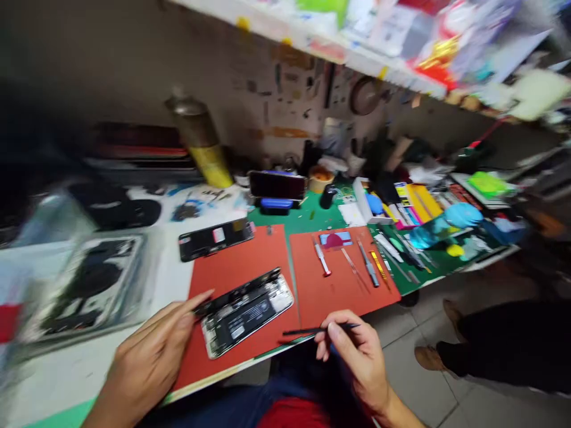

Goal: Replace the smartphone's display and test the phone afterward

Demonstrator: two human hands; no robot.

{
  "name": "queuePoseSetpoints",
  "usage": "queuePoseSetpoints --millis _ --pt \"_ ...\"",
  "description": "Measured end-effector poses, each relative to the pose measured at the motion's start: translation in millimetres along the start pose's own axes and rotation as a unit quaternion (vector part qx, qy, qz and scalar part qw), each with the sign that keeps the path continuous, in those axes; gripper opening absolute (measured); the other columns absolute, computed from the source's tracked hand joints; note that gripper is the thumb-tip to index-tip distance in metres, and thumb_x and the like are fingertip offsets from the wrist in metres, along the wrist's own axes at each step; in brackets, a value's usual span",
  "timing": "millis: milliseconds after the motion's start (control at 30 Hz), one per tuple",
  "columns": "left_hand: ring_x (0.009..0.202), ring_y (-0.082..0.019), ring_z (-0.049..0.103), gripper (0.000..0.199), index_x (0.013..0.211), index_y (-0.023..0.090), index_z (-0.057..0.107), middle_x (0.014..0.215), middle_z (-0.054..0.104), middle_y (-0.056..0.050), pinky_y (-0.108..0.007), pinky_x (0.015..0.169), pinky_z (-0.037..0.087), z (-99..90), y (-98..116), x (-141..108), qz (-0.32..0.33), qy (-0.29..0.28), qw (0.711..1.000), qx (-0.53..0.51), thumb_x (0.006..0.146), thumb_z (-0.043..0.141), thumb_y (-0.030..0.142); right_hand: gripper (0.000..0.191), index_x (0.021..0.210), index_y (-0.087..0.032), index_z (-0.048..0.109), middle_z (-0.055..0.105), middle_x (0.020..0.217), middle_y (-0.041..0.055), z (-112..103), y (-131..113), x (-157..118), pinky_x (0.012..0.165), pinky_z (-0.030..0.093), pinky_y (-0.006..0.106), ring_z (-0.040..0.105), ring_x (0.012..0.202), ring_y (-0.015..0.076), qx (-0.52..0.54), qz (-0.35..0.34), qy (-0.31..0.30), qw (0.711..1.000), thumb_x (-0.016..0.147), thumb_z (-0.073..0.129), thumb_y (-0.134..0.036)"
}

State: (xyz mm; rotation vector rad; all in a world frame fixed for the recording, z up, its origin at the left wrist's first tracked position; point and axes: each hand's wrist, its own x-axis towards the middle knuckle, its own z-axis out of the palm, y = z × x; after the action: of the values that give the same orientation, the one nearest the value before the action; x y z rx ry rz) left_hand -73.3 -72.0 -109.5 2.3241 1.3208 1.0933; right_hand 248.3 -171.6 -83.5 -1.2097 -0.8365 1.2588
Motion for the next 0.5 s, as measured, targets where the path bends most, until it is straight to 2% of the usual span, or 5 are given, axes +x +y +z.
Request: queuePoseSetpoints --millis 67,167,300,500 --pt "0.114 -0.02 0.07 0.036 0.144 0.021 0.061 0.127 0.074 -0.007 -0.033 0.104 0.054 -0.9 -2.4 -10.1 -0.016 -0.021 1.0 0.011 0.113 0.044 0.028 0.022 0.101 -0.019 0.077 0.077 0.081 0.0079 13.9 1.7 11.0 0.063 0.058 0.03 0.071 0.065 0.0178 -0.001 0.004 0.003 1.0 0.097 0.076 -0.041" --pt "0.112 -0.019 0.069 0.037 0.145 0.019 0.06 0.125 0.074 -0.007 -0.031 0.101 0.053 1.8 -1.2 -9.0 -0.024 -0.02 1.0 -0.001 0.112 0.045 0.022 0.019 0.103 -0.02 0.075 0.078 0.081 0.0069 26.3 4.4 21.3 0.064 0.059 0.029 0.072 0.067 0.0176 -0.017 0.001 0.01 1.0 0.096 0.078 -0.037" --pt "0.107 -0.019 0.07 0.038 0.147 0.019 0.059 0.121 0.074 -0.008 -0.031 0.098 0.052 4.0 2.9 -5.2 -0.033 -0.013 0.999 -0.011 0.111 0.046 0.02 0.019 0.102 -0.021 0.074 0.078 0.082 0.0064 32.2 2.9 32.8 0.063 0.059 0.028 0.072 0.067 0.0171 -0.032 -0.001 0.017 0.999 0.095 0.08 -0.037" --pt "0.112 -0.018 0.071 0.035 0.144 0.02 0.059 0.125 0.073 -0.007 -0.029 0.103 0.051 4.3 4.8 -6.4 -0.029 0.007 1.0 -0.001 0.111 0.049 0.02 0.023 0.101 -0.02 0.072 0.078 0.081 0.0066 33.9 4.4 51.6 0.059 0.058 0.027 0.072 0.065 0.0169 -0.018 0.003 0.049 0.999 0.095 0.08 -0.041"
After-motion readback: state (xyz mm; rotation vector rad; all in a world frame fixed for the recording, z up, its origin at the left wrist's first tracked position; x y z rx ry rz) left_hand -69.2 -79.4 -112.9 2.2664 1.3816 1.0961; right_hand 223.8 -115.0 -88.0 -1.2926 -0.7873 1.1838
